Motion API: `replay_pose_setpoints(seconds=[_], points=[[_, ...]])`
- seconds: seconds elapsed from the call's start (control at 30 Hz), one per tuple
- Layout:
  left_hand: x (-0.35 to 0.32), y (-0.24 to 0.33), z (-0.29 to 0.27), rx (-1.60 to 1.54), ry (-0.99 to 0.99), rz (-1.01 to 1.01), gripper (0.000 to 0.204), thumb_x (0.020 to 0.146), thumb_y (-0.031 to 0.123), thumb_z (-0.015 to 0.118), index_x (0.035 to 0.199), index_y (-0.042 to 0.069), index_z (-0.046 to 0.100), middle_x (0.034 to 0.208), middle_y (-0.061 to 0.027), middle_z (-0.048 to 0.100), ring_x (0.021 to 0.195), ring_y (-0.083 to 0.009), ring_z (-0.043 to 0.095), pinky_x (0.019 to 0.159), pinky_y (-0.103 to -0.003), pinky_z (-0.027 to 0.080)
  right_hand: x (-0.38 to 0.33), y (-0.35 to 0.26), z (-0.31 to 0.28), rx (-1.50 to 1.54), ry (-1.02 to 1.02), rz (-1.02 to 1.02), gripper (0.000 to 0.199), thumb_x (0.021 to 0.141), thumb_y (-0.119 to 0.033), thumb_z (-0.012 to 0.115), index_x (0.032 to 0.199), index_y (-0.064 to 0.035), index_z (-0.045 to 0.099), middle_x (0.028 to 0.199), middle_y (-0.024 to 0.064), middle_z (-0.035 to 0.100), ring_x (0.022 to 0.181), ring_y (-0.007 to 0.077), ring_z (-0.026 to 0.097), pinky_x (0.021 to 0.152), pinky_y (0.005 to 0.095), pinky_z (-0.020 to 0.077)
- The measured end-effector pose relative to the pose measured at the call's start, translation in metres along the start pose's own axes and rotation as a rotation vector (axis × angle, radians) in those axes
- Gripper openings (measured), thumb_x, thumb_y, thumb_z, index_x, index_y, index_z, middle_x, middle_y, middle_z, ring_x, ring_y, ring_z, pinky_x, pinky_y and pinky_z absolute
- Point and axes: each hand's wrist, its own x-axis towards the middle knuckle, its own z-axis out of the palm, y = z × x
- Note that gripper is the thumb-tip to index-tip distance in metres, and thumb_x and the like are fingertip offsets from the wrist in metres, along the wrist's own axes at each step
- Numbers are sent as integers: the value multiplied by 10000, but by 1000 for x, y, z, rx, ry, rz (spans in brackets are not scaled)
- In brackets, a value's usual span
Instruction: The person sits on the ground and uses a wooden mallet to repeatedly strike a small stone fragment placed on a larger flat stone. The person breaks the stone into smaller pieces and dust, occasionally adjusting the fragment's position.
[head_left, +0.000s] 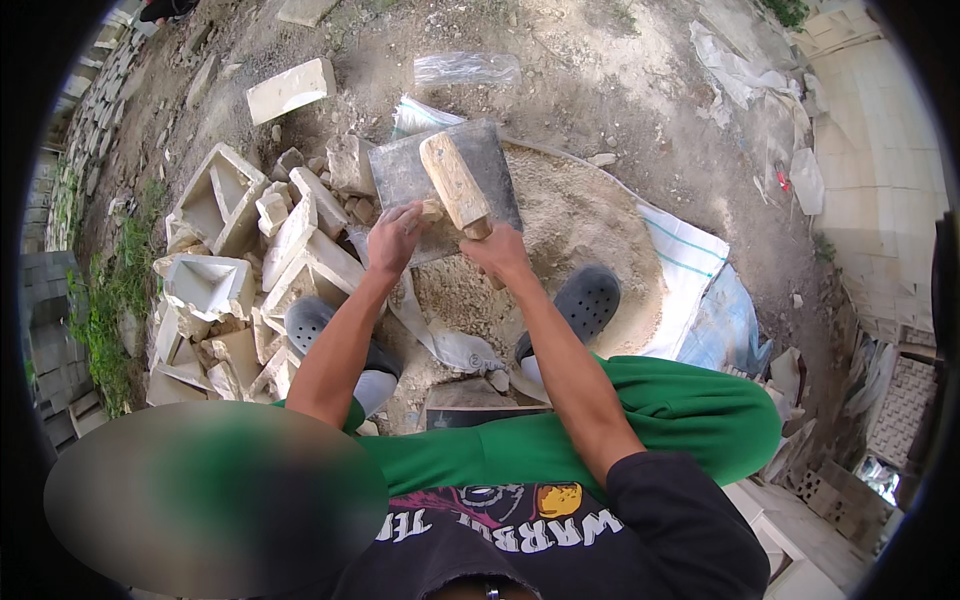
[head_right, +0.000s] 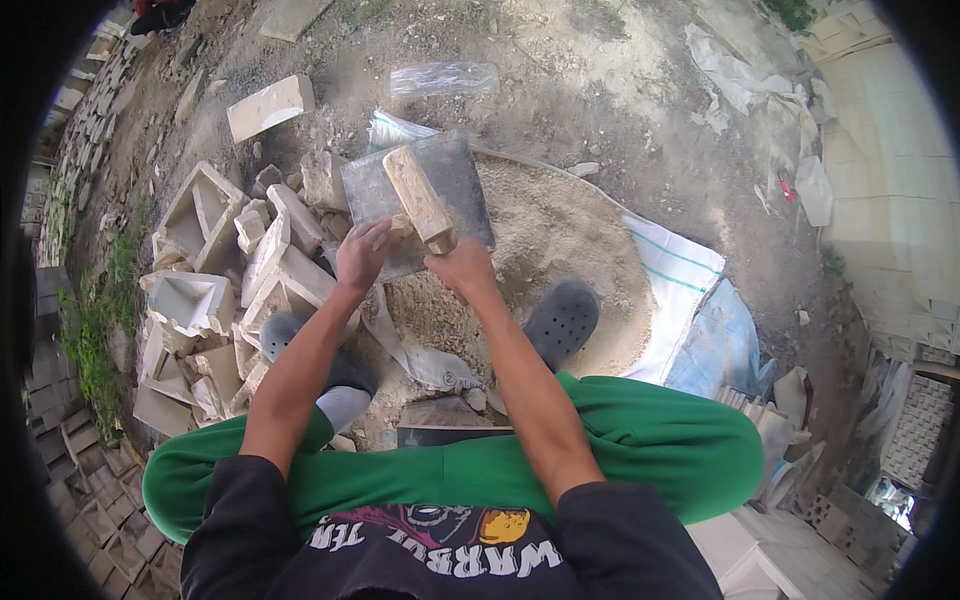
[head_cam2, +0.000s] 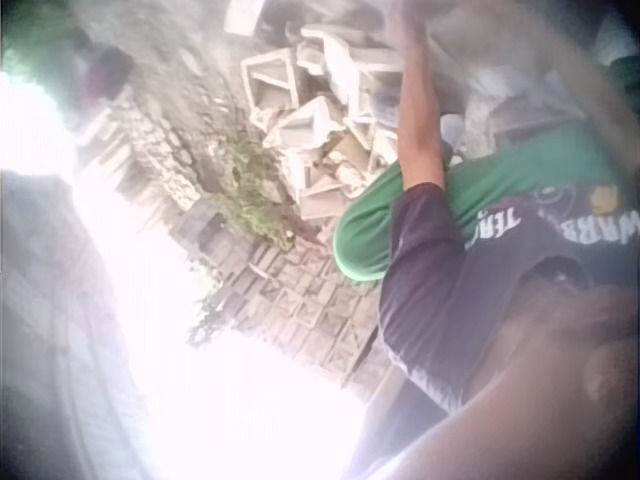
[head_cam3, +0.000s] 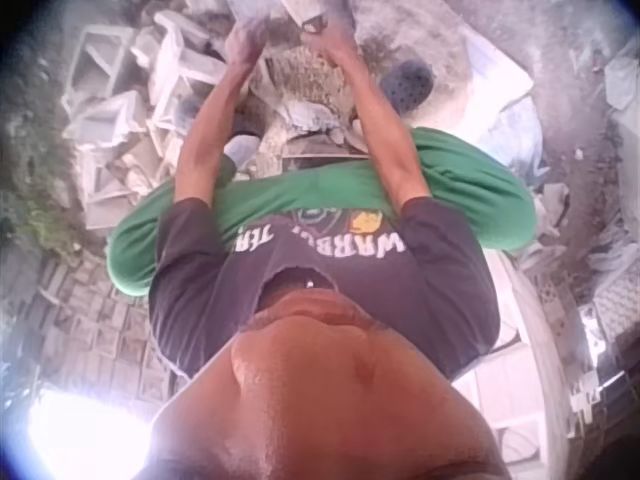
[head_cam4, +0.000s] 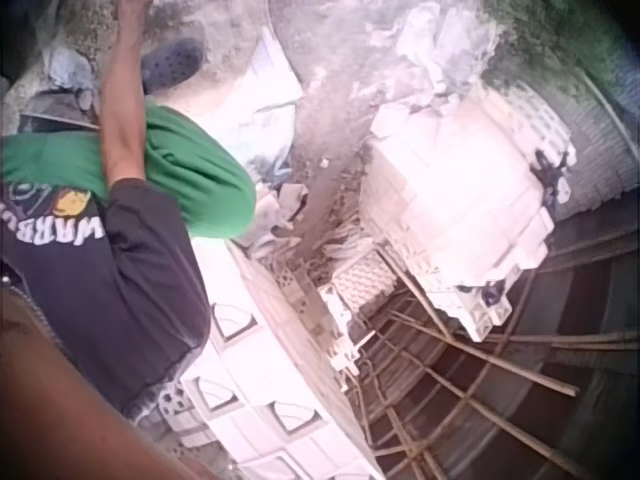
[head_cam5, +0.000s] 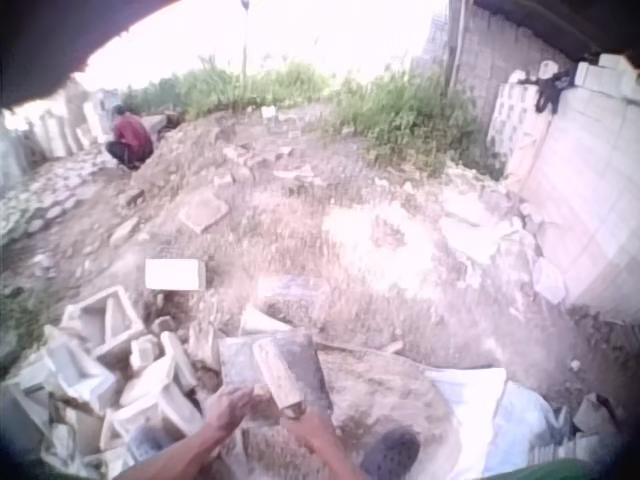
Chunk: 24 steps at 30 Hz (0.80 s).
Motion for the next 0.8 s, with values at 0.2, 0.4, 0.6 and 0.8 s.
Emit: replay_pose_setpoints(seconds=[0.2, 0.4, 0.6, 0.8], points=[[0, 4, 1, 12, -20, -23, 357, 823, 180, 770, 1173, 113, 738, 1199, -49, 720, 1081, -260, 678, 908, -368, 550, 1, -12, 14, 259, 260, -340, 337, 738, -276, 713, 831, 47, 703, 663, 152, 690, 619, 269, 703, 594, 386, 547], [-7, -2, 1, 45, -39, 1, 346, 831, 207, 779, 1166, 131, 740, 1178, -46, 722, 1032, -263, 695, 868, -373, 560, -3, 36, 31, -103, 84, -19, 443, 711, -385, 733, 1002, -52, 757, 835, 200, 743, 831, 368, 737, 807, 444, 577], [7, 8, -5, -28, -131, -122, 457, 829, 277, 798, 1239, 108, 689, 1103, -106, 700, 907, -286, 699, 801, -384, 558, 3, 36, 14, 144, 100, 26, 335, 742, -287, 742, 903, 6, 723, 694, 120, 689, 599, 252, 696, 603, 375, 563], [18, -8, -5, -116, -245, -159, 484, 824, 285, 799, 1213, 44, 643, 1038, -161, 647, 878, -288, 681, 796, -398, 542, -18, 15, -18, 403, 113, 83, 250, 760, -270, 732, 827, -31, 707, 645, 75, 678, 558, 178, 691, 590, 343, 560]])
